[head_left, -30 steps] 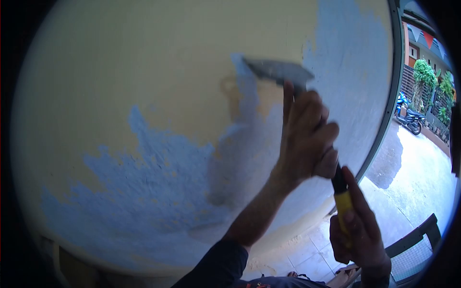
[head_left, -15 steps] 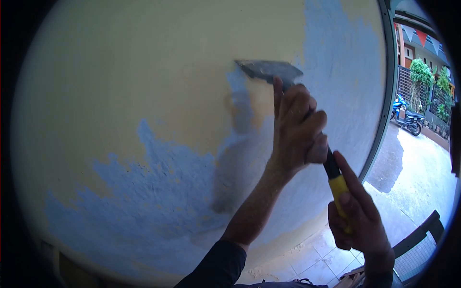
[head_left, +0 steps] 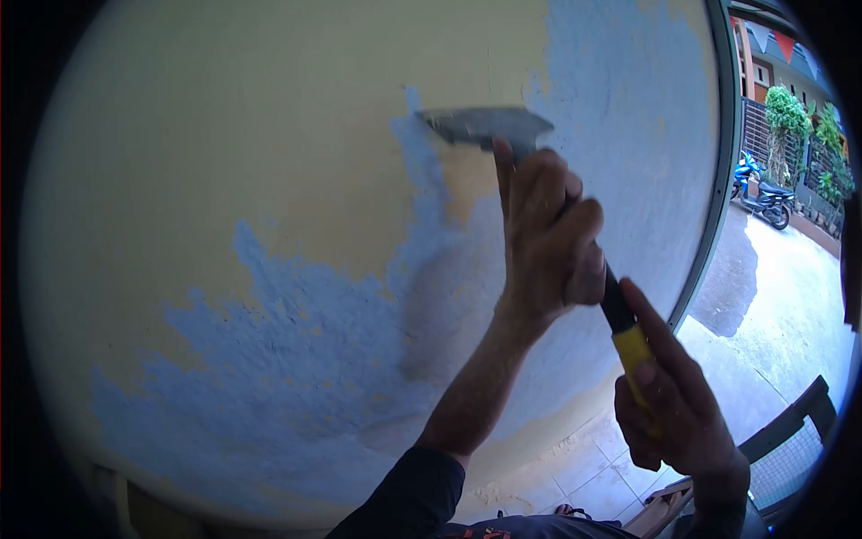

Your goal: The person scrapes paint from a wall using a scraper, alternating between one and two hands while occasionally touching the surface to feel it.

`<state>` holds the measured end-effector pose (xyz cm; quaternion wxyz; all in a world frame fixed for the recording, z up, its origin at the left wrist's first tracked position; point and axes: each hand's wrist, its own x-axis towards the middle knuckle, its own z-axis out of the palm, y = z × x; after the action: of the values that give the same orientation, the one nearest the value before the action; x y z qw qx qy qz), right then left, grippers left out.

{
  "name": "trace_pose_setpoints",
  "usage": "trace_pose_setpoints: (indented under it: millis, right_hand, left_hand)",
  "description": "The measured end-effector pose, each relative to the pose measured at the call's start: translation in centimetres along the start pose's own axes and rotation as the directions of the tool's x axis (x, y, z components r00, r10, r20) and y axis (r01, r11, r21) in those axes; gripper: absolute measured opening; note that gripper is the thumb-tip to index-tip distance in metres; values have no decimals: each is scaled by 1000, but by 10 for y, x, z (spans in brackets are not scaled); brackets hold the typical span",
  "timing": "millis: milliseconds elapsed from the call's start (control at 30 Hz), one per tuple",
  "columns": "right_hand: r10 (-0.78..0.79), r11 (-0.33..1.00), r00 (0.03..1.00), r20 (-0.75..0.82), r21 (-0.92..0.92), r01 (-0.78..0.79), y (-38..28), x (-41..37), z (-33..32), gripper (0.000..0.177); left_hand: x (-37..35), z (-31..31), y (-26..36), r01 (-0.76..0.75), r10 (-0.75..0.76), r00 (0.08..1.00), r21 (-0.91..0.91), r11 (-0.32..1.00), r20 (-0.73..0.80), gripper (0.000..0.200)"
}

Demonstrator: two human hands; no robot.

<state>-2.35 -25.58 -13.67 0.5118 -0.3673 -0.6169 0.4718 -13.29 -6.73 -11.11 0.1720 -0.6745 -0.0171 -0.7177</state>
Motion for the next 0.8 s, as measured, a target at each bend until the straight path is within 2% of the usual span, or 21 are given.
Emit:
trace_pose_setpoints:
  millis: [167, 233, 300, 367, 433, 500, 567, 600, 667, 700, 800]
  right_hand:
    - [-23, 999, 999, 24, 32, 22, -7, 16, -6, 57]
    - [59, 995, 996, 64, 71, -64, -16, 13, -8, 57]
    - [119, 989, 989, 92, 81, -127, -10, 4, -8, 57]
    - [224, 966, 973, 55, 116, -229, 12, -15, -5, 61]
    - [197, 968, 980, 24, 156, -198, 42, -28, 7, 62]
    - [253, 949, 967, 13, 190, -251, 55, -34, 14, 64]
    - [36, 980, 996, -84, 198, -19, 69, -35, 26, 47]
    - [47, 979, 995, -85, 204, -28, 70, -35, 23, 47]
    - [182, 972, 983, -16, 151, -178, 64, -27, 15, 63]
    - [179, 969, 984, -25, 178, -172, 59, -22, 16, 62]
    - [46, 995, 999, 19, 90, -48, 39, -9, 11, 61]
  left_hand:
    - [12, 0, -12, -30, 30, 1000, 32, 999, 3, 62]
    - [19, 0, -15, -75, 75, 997, 29, 997, 11, 60]
    - [1, -3, -6, -55, 54, 998, 27, 998, 45, 57]
    - [-29, -6, 12, 49, -52, 995, 42, 998, 79, 54]
    - [-64, -15, 28, 113, -111, 987, -6, 994, 118, 53]
    - [-87, -24, 37, 137, -133, 981, -19, 990, 144, 51]
    - [-91, -27, 36, 174, -164, 969, -36, 984, 187, 50]
    - [-90, -26, 35, 155, -145, 971, -41, 987, 188, 52]
    - [-77, -25, 27, 141, -128, 971, -54, 988, 200, 54]
    - [-65, -24, 21, 111, -99, 977, -53, 992, 189, 55]
    - [-43, -17, 14, 81, -71, 985, -58, 995, 159, 57]
